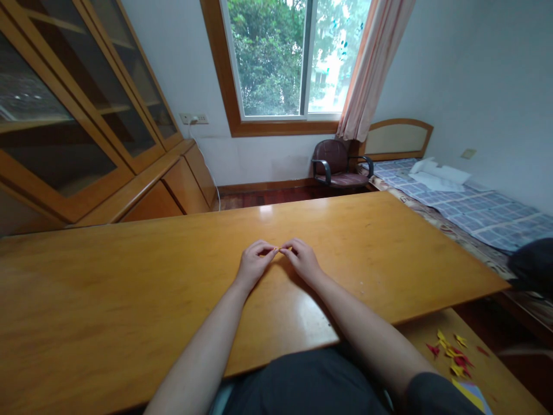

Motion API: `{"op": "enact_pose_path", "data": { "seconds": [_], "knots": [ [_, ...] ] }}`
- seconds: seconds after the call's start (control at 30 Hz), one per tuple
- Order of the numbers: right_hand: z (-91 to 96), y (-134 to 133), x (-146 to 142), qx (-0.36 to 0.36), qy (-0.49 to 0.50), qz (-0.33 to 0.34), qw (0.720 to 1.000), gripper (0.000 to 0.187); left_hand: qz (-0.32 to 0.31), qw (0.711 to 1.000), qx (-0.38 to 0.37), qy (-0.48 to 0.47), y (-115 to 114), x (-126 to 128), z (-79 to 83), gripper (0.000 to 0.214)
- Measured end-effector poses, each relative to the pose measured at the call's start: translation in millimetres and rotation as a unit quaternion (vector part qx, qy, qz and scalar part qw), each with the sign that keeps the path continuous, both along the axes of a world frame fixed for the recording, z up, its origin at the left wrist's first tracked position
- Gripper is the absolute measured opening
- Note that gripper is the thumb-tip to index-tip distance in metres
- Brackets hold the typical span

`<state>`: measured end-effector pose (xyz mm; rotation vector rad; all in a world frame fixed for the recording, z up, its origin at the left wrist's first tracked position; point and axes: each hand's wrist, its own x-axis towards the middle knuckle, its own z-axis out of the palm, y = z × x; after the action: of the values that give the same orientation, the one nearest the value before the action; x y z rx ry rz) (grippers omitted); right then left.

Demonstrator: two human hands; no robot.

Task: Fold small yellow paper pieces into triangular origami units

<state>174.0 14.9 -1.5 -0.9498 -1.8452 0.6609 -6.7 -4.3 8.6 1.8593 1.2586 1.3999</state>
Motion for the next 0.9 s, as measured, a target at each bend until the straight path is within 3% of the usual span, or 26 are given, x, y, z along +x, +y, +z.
{"op": "enact_pose_path", "data": {
  "seconds": [0.27, 0.6, 0.9],
  "knots": [
    [-0.9, -2, -1, 0.031, -0.027, -0.013, 0.999, 0.012, -0.002, 1.0, 0.015, 0.014, -2, 3, 5.7, 0.014],
    [-3.9, -3, 1, 0.061, -0.03, -0.025, 0.997, 0.017, -0.022, 0.995, 0.055, 0.074, 2, -8, -0.1, 0.016],
    [-1.9, 0, 2, 0.02, -0.011, -0.011, 1.0, 0.019, -0.026, 0.996, 0.044, 0.072, 0, -8, 4.4, 0.017]
  ]
}}
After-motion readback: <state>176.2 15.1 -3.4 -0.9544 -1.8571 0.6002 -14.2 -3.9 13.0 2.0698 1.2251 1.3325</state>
